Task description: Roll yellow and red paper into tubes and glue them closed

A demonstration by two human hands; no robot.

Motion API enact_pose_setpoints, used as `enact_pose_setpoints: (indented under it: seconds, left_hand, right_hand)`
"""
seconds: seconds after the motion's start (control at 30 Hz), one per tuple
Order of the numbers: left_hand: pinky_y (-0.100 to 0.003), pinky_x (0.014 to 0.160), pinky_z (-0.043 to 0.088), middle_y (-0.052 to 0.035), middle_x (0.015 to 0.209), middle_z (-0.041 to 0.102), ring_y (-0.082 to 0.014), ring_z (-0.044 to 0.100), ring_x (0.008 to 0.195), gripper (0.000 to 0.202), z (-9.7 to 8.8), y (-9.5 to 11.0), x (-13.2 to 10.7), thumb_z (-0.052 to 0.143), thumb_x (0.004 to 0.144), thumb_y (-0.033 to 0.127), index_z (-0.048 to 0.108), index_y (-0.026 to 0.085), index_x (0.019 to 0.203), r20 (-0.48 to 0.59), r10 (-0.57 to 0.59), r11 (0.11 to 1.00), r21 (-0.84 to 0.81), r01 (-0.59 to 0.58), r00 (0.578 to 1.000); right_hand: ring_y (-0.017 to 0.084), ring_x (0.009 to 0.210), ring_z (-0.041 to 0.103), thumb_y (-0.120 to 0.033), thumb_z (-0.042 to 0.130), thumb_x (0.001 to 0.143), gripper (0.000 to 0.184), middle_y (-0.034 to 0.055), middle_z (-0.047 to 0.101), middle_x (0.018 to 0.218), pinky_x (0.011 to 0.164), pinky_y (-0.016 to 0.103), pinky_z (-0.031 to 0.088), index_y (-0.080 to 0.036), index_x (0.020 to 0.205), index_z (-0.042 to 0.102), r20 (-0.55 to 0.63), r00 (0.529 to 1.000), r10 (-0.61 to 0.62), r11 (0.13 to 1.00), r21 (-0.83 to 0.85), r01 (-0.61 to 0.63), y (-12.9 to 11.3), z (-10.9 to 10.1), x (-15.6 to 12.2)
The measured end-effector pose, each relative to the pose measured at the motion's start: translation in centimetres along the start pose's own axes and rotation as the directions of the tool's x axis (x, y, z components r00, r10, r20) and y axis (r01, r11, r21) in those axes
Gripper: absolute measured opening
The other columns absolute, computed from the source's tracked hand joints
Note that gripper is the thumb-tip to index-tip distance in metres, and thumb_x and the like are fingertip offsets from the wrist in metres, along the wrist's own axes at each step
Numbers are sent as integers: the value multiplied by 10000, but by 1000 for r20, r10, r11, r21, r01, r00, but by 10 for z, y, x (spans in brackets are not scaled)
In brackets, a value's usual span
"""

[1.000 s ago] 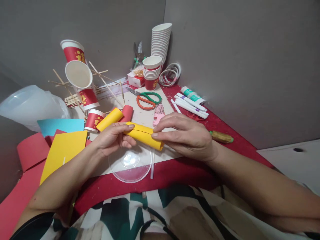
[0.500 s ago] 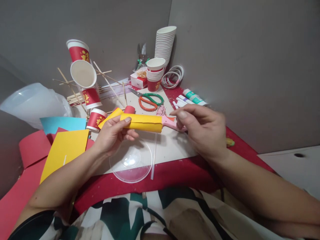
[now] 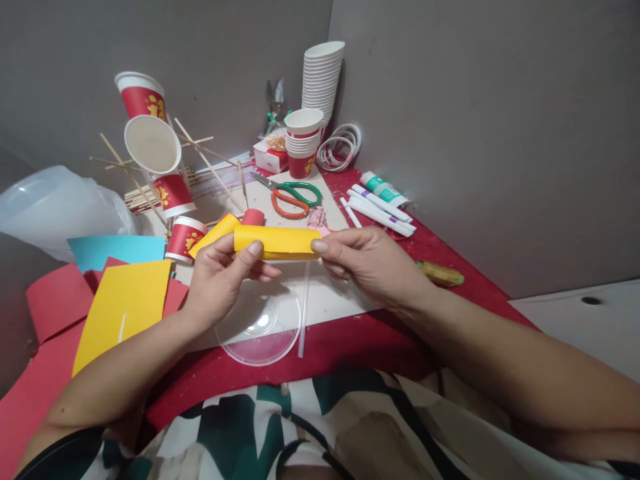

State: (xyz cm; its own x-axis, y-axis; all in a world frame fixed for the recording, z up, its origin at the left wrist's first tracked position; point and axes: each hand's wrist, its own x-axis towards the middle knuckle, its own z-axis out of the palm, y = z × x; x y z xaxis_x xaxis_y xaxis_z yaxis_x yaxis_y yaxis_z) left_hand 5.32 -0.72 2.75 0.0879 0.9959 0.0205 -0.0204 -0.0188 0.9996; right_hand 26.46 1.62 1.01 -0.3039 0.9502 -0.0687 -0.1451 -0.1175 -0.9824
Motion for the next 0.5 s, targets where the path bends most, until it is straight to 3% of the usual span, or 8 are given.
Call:
enact_pose_setpoints:
  seconds: [0.27, 0.4, 0.5]
  left_hand:
    - [-215, 628, 607, -32, 801, 772, -150, 749, 659, 285, -1, -1, 3, 787, 815, 367, 723, 146, 984, 21, -91, 990, -102, 92, 996]
    - [-215, 675, 617, -21, 880, 781, -146, 758, 702, 270, -3, -5, 4, 853, 743, 276, 749, 163, 965, 77, -57, 992, -104, 64, 995]
    - [-206, 682, 614, -6, 818, 776, -133, 753, 696, 177, -4, -9, 5, 832, 770, 259, 766, 174, 909, 96, -10, 998, -56, 15, 995]
  right_hand:
    - [54, 447, 348, -458, 883, 626, 361, -54, 468, 447, 433, 216, 254, -166, 563, 681, -64, 994, -88, 995, -54, 85, 1, 1, 2]
    - [46, 437, 353, -443, 896, 605, 344, -58, 464, 445, 426, 204, 253, -156, 597, 707, -96, 993, -63, 998, 7, 64, 4, 0, 4]
    - [38, 426, 367, -439, 911, 583, 351, -57, 467, 437, 419, 191, 259, -152, 594, 709, -91, 995, -28, 997, 74, 34, 7, 0, 6]
